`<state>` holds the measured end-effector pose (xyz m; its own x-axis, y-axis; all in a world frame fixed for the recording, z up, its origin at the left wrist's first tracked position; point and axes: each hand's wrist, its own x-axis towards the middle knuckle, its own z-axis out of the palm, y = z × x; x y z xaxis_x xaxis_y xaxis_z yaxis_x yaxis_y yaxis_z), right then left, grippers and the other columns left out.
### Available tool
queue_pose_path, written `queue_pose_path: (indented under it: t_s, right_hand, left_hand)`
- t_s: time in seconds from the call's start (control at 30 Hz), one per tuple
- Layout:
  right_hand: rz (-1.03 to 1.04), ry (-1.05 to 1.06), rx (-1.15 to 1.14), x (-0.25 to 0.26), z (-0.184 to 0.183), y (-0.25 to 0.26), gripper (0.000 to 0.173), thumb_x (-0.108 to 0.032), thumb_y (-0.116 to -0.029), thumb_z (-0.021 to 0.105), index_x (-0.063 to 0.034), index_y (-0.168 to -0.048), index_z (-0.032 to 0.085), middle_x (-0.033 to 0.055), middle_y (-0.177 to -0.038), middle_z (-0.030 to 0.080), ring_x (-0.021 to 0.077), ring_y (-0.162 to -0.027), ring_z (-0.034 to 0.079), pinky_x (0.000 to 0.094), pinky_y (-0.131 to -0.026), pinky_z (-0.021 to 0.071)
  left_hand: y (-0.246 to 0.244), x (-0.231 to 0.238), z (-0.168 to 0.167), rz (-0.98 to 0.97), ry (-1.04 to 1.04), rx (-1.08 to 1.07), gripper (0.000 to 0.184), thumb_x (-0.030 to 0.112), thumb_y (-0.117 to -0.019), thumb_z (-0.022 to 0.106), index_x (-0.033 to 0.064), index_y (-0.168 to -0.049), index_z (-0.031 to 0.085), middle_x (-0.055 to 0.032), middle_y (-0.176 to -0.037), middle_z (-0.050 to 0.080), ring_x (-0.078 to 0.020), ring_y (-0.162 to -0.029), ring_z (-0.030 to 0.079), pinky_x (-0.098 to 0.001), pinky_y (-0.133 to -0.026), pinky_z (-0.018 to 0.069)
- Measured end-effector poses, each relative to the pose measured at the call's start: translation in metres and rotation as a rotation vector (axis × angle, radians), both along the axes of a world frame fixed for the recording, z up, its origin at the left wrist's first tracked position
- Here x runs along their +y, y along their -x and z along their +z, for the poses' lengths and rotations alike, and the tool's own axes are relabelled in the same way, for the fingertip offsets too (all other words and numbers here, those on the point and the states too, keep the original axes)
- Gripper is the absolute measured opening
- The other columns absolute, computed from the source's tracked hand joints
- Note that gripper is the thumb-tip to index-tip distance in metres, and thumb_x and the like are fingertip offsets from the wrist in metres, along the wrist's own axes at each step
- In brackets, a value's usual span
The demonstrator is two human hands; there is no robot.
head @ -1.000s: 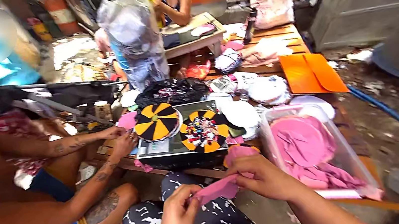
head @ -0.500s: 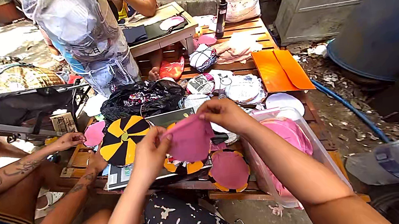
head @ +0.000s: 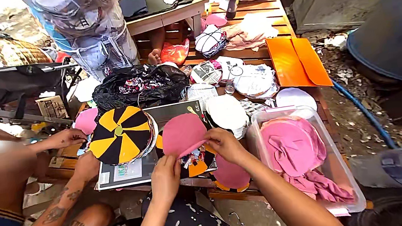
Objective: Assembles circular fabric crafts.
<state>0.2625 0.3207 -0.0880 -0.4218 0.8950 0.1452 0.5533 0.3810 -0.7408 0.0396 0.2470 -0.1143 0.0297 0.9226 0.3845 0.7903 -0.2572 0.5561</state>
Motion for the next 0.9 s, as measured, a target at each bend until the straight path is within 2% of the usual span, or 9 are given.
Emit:
queue_pose_path:
  t_s: [0.07, 0.17, 0.27, 0.37, 0.43, 0.57, 0.7, 0.8, 0.9]
  right_hand:
    - [-0.005, -0.111, 0.016, -0.007, -0.008, -0.001, 0.019, -0.003, -0.0966, 0.061, 0.0002, -0.105, 0.078, 0.0184, -0.114, 0.073, 0.0354, -0.114, 0.066, 0.0507, -0.101, 0.0496]
    - [-0.063, -0.221, 0.048, -0.007, -0.011, 0.002, 0.018, -0.005, -0.0949, 0.063, -0.0024, -0.102, 0.079, 0.0162, -0.111, 0.073, 0.0315, -0.103, 0.067, 0.0451, -0.093, 0.0525]
    - [-0.101, -0.087, 0.095, 0.004, -0.001, 0.009, 0.021, -0.004, -0.1002, 0.056, 0.0027, -0.109, 0.074, 0.0178, -0.111, 0.072, 0.0235, -0.098, 0.070, 0.0361, -0.089, 0.0568]
    - [-0.141, 0.057, 0.168, 0.024, 0.015, 0.019, 0.022, -0.003, -0.1035, 0.053, 0.0071, -0.116, 0.067, 0.0200, -0.105, 0.072, 0.0253, -0.096, 0.071, 0.0410, -0.089, 0.0569]
    - [-0.153, 0.056, 0.204, 0.038, 0.029, 0.026, 0.021, -0.004, -0.1043, 0.054, 0.0064, -0.118, 0.066, 0.0200, -0.105, 0.072, 0.0261, -0.096, 0.071, 0.0434, -0.089, 0.0573]
    - [-0.130, -0.132, 0.267, 0.056, 0.058, 0.033, 0.016, -0.004, -0.1034, 0.056, 0.0037, -0.113, 0.067, 0.0161, -0.101, 0.070, 0.0181, -0.083, 0.067, 0.0346, -0.077, 0.0562]
    - [-0.040, -0.254, 0.327, 0.052, 0.081, 0.027, 0.012, -0.004, -0.1000, 0.061, 0.0029, -0.107, 0.067, 0.0129, -0.102, 0.068, 0.0113, -0.085, 0.066, 0.0258, -0.079, 0.0566]
    - [-0.010, -0.294, 0.329, 0.041, 0.088, 0.021, 0.016, -0.010, -0.0875, 0.078, 0.0015, -0.094, 0.069, 0.0110, -0.097, 0.069, 0.0113, -0.086, 0.066, 0.0253, -0.078, 0.0562]
    - [-0.042, -0.299, 0.266, 0.028, 0.095, 0.017, 0.013, -0.014, -0.0876, 0.078, -0.0037, -0.086, 0.070, 0.0036, -0.085, 0.067, 0.0047, -0.075, 0.060, 0.0188, -0.067, 0.0503]
  left_hand:
    - [-0.002, -0.004, -0.005, 0.015, -0.074, -0.003, 0.017, 0.005, -0.0933, 0.062, -0.0054, -0.098, 0.074, -0.0211, -0.098, 0.075, -0.0381, -0.094, 0.074, -0.0516, -0.085, 0.0586]
    - [-0.003, 0.000, 0.001, 0.028, -0.131, -0.015, 0.017, 0.005, -0.0917, 0.062, -0.0038, -0.097, 0.075, -0.0205, -0.102, 0.075, -0.0372, -0.097, 0.073, -0.0490, -0.085, 0.0584]
    - [0.001, 0.016, 0.015, 0.021, -0.105, -0.040, 0.018, 0.005, -0.0943, 0.062, -0.0051, -0.100, 0.075, -0.0227, -0.109, 0.074, -0.0399, -0.104, 0.071, -0.0534, -0.091, 0.0562]
    - [0.004, 0.040, 0.037, 0.043, -0.034, -0.103, 0.020, 0.004, -0.0988, 0.059, -0.0091, -0.108, 0.072, -0.0254, -0.114, 0.071, -0.0389, -0.109, 0.070, -0.0531, -0.095, 0.0552]
    - [0.004, 0.056, 0.054, 0.070, 0.012, -0.170, 0.022, 0.002, -0.1014, 0.055, -0.0108, -0.115, 0.067, -0.0260, -0.115, 0.069, -0.0364, -0.105, 0.070, -0.0517, -0.093, 0.0553]
    - [0.006, 0.082, 0.083, 0.121, -0.102, -0.217, 0.022, 0.005, -0.1047, 0.051, -0.0081, -0.119, 0.062, -0.0235, -0.108, 0.071, -0.0317, -0.092, 0.071, -0.0490, -0.083, 0.0571]
    - [0.011, 0.078, 0.099, 0.078, -0.309, -0.188, 0.019, 0.006, -0.1038, 0.054, -0.0053, -0.113, 0.066, -0.0186, -0.102, 0.070, -0.0205, -0.085, 0.068, -0.0337, -0.078, 0.0564]
    - [0.011, 0.063, 0.113, 0.063, -0.202, -0.302, 0.014, 0.007, -0.1004, 0.062, -0.0014, -0.110, 0.067, -0.0106, -0.098, 0.066, -0.0072, -0.079, 0.062, -0.0213, -0.074, 0.0524]
    - [0.011, 0.049, 0.125, 0.025, -0.089, -0.298, 0.012, 0.010, -0.0981, 0.066, 0.0023, -0.107, 0.069, -0.0036, -0.093, 0.064, 0.0004, -0.072, 0.056, -0.0140, -0.067, 0.0472]
